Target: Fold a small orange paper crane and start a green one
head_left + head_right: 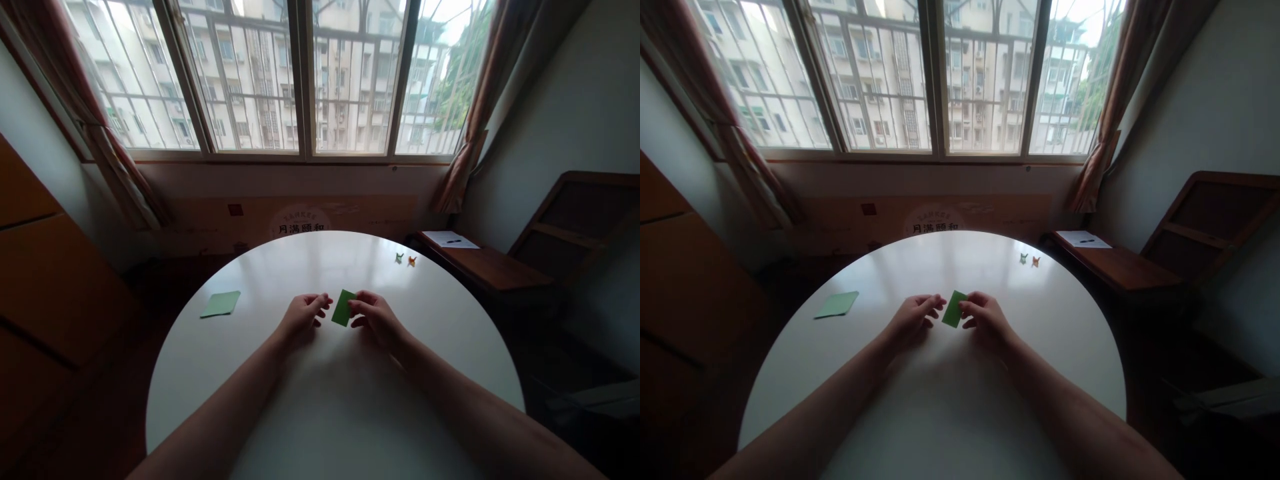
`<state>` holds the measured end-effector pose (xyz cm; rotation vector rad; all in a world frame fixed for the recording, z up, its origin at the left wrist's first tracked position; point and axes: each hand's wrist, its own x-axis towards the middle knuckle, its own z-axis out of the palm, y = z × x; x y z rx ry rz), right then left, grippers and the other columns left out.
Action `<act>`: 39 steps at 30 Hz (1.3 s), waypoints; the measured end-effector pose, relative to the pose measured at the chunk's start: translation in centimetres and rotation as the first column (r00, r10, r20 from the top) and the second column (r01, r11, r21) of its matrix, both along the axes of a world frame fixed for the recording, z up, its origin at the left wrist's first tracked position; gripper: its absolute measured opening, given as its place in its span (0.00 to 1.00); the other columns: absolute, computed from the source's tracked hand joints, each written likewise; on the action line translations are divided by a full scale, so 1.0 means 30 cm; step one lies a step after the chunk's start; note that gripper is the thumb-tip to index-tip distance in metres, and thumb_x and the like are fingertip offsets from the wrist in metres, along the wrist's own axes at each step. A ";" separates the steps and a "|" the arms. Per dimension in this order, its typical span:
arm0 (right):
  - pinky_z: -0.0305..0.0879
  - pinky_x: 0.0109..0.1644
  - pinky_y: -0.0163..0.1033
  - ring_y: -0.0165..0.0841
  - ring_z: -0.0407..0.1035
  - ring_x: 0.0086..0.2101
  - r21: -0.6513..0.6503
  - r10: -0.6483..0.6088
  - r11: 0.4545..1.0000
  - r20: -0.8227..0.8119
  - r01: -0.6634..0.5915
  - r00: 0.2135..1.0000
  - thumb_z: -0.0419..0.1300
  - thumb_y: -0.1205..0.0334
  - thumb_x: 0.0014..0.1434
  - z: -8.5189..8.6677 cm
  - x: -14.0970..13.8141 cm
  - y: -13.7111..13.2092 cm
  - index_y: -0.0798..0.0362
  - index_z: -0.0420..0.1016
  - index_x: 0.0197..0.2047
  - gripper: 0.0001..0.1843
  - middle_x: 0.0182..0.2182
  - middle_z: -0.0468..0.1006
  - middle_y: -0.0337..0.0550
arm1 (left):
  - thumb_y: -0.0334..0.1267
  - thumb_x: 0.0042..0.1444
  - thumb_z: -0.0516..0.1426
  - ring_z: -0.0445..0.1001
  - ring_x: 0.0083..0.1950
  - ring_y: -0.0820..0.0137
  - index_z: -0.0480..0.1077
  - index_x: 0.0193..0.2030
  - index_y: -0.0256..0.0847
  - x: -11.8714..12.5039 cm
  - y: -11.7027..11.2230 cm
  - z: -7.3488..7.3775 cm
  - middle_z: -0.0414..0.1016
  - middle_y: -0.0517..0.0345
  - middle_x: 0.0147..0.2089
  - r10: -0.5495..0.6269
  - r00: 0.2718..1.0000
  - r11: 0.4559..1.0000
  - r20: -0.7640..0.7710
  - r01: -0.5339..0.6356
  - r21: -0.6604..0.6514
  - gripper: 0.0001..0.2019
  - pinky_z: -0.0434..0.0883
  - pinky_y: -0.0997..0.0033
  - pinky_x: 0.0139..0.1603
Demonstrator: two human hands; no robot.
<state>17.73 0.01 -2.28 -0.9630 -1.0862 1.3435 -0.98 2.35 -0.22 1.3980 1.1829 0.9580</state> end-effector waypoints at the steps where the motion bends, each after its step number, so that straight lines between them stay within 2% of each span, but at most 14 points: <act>1: 0.68 0.30 0.35 0.32 0.71 0.29 -0.007 0.022 1.000 0.000 -0.022 1.000 0.72 0.56 0.47 0.012 0.002 -0.011 0.55 0.75 0.31 0.14 0.27 0.77 0.40 | 0.50 0.57 0.61 0.74 0.34 0.67 0.79 0.35 0.34 0.001 -0.011 0.014 0.78 0.49 0.34 -0.010 1.000 1.000 0.016 0.010 0.012 0.18 0.68 0.74 0.26; 5: 0.68 0.30 0.36 0.34 0.72 0.29 -0.007 0.057 0.998 -0.001 -0.057 0.998 0.71 0.56 0.49 0.061 -0.003 -0.046 0.55 0.75 0.30 0.13 0.27 0.78 0.41 | 0.50 0.51 0.64 0.73 0.32 0.65 0.81 0.35 0.35 0.016 -0.058 0.082 0.78 0.48 0.30 -0.065 0.997 0.997 0.049 0.062 0.047 0.17 0.68 0.74 0.23; 8: 0.69 0.31 0.37 0.34 0.73 0.29 0.053 0.105 0.993 -0.017 -0.104 0.994 0.70 0.57 0.52 0.087 -0.012 -0.073 0.54 0.75 0.31 0.11 0.27 0.79 0.41 | 0.46 0.52 0.64 0.74 0.29 0.65 0.81 0.36 0.36 0.026 -0.099 0.121 0.79 0.48 0.30 -0.124 0.991 0.990 0.047 0.121 0.075 0.14 0.67 0.74 0.20; 11: 0.69 0.30 0.36 0.31 0.71 0.27 0.107 0.113 0.989 -0.048 -0.107 0.992 0.69 0.57 0.55 0.103 -0.016 -0.101 0.54 0.75 0.30 0.11 0.25 0.76 0.38 | 0.44 0.53 0.64 0.72 0.26 0.67 0.81 0.35 0.38 0.024 -0.130 0.141 0.78 0.51 0.27 -0.121 0.992 0.988 0.031 0.118 0.096 0.11 0.66 0.75 0.18; 16: 0.71 0.31 0.36 0.33 0.72 0.29 0.133 0.083 0.988 -0.046 -0.076 0.996 0.69 0.56 0.58 0.110 -0.017 -0.134 0.52 0.78 0.35 0.09 0.28 0.78 0.40 | 0.44 0.54 0.64 0.71 0.25 0.68 0.82 0.33 0.39 0.025 -0.153 0.159 0.78 0.51 0.27 -0.141 0.988 0.988 0.069 0.136 0.066 0.10 0.67 0.74 0.18; 21: 0.69 0.30 0.35 0.32 0.72 0.28 0.130 0.037 0.991 -0.068 -0.028 0.997 0.69 0.57 0.59 0.110 -0.023 -0.151 0.51 0.79 0.34 0.07 0.27 0.78 0.40 | 0.43 0.52 0.65 0.69 0.24 0.68 0.82 0.32 0.39 0.039 -0.170 0.172 0.76 0.51 0.26 -0.156 0.985 0.988 0.070 0.154 0.030 0.09 0.67 0.73 0.19; 29: 0.71 0.31 0.35 0.33 0.74 0.29 0.136 0.037 0.990 -0.077 -0.026 0.996 0.69 0.58 0.59 0.107 -0.026 -0.158 0.50 0.80 0.35 0.05 0.28 0.79 0.40 | 0.43 0.49 0.66 0.69 0.24 0.68 0.82 0.31 0.39 0.036 -0.173 0.171 0.77 0.51 0.26 -0.155 0.984 0.988 0.083 0.154 0.016 0.09 0.66 0.72 0.20; 39: 0.70 0.31 0.31 0.29 0.74 0.29 0.138 0.057 0.990 -0.112 -0.042 0.992 0.69 0.61 0.60 0.115 -0.027 -0.165 0.50 0.81 0.34 0.03 0.28 0.80 0.37 | 0.35 0.52 0.64 0.69 0.27 0.72 0.80 0.35 0.35 0.033 -0.179 0.198 0.76 0.57 0.28 -0.196 0.980 0.980 0.042 0.197 -0.027 0.06 0.67 0.77 0.23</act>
